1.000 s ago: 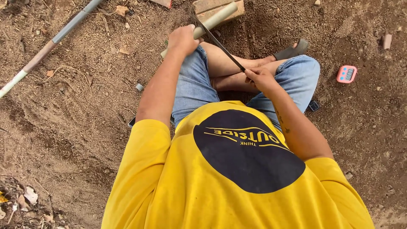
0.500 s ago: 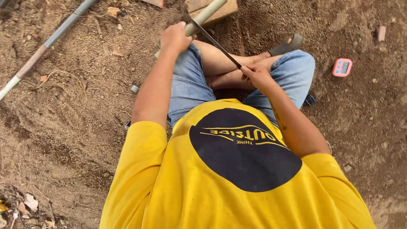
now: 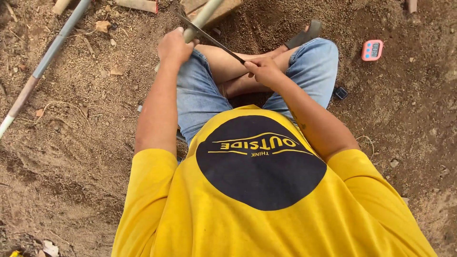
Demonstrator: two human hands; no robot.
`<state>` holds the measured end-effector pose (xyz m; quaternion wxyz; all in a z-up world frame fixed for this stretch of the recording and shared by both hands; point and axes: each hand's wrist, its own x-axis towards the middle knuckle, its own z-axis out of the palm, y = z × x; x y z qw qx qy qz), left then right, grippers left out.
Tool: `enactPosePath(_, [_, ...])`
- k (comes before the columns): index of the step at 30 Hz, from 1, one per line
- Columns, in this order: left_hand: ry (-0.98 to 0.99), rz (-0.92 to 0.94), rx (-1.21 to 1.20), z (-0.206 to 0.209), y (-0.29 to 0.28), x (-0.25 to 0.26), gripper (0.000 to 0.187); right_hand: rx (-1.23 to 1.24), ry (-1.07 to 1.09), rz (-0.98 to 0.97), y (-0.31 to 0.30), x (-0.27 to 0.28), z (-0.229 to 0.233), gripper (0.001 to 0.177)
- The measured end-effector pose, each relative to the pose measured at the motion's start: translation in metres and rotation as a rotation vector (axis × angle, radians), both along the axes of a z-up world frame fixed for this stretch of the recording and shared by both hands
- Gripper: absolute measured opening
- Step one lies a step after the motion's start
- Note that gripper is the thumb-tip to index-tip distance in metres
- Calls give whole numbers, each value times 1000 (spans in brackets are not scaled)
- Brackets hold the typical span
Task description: The person sits cross-legged on the ground and uses a hacksaw to cut a short piece of light-colored pipe resting on a wooden block. The person holds the pipe with their left hand and saws with their right hand, repeating the motion until the cut is complete.
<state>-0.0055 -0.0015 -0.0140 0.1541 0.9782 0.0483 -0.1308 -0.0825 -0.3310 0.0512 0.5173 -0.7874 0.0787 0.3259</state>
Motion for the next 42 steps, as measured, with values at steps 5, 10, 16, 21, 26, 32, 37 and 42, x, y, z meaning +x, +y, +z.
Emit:
enactPosePath(5, [56,-22,28,13,-11,-1,46,39,28,-7,-8,-5,-10,34])
enactPosePath(10, [-32,-116,83,11,-10,-10,42,81,-45,2,30,6,-7,26])
enactPosePath(16, [94,16,-34,19,-5,-1,42,63,13,-12,16,7,-4,30])
enactPosePath(21, [131,44,1,20,-9,5,45,68,107,-32,-9,-2,-7,30])
enactPosePath(26, [56,-68,34,21,-17,-8,28,9,67,-34,28,9,1,27])
enactPosePath(32, [110,6,-18,23,-13,-4,36,-45,9,-33,27,14,-20,32])
enactPosePath(37, [126,1,-63,15,-15,-2,36,-82,-25,-44,-10,-4,-65,38])
enactPosePath(42, [140,-89,38,-2,-13,0,43,-44,19,-53,12,8,-50,38])
